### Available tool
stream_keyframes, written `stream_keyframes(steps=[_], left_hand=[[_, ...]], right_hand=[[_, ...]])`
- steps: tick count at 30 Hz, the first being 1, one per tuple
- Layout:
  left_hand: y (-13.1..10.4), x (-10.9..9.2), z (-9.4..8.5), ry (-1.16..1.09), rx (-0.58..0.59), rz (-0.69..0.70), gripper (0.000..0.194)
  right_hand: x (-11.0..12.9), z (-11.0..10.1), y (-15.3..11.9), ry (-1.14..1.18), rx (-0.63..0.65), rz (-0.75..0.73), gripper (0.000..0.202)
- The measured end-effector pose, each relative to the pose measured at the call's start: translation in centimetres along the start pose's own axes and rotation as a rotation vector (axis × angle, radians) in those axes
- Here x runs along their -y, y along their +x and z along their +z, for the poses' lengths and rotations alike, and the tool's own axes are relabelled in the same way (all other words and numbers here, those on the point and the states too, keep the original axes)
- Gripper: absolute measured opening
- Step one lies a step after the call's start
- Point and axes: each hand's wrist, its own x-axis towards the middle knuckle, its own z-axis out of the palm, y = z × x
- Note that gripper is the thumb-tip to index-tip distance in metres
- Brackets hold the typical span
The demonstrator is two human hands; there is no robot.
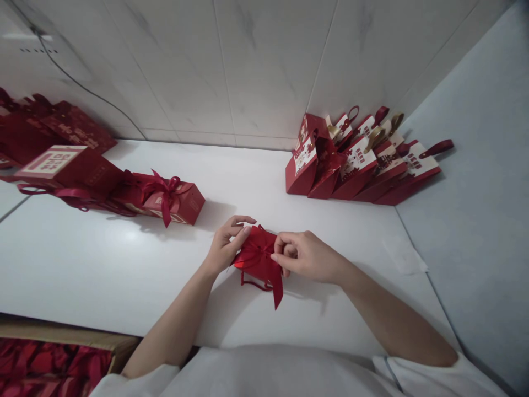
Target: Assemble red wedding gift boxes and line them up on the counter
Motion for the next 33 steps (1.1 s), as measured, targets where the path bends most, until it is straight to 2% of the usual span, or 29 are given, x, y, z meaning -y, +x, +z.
stream_keyframes(steps=[4, 7, 9, 12, 17, 22, 26, 33], left_hand=[[0.0, -0.1, -0.1, -0.006, 0.01, -0.001, 0.046], [0.0, -0.3, 0.0, -0.014, 0.016, -0.011, 0.046], [0.0, -0.3, 0.0, -0.005, 0.012, -0.016, 0.046], [-0.1, -0.4, 0.0, 0.01, 0.007, -0.011, 0.046], [-0.1, -0.4, 0.1, 0.008, 0.01, 0.014, 0.042], [-0.1, -0.2, 0.2, 0.031, -0.007, 0.035, 0.044], [-0.1, 0.0, 0.2, 0.043, -0.006, 0.042, 0.047], [-0.1, 0.3, 0.2, 0.031, 0.012, 0.063, 0.047]], right_hand=[[0.8, 1.3, -0.9, -0.326, -0.268, -0.165, 0.026], [0.7, 3.0, -1.1, -0.493, -0.339, -0.264, 0.031], [0.5, 3.8, -0.9, -0.57, -0.36, -0.239, 0.029], [0.2, 4.5, -0.6, -0.642, -0.363, -0.167, 0.023], [0.3, 5.1, -0.3, -0.695, -0.374, -0.144, 0.037], [0.1, 5.0, -0.1, -0.758, -0.341, -0.113, 0.022], [-0.3, 3.6, 0.0, -0.748, -0.245, -0.219, 0.021], [-1.0, 1.9, 0.1, -0.89, -0.172, -0.459, 0.015]])
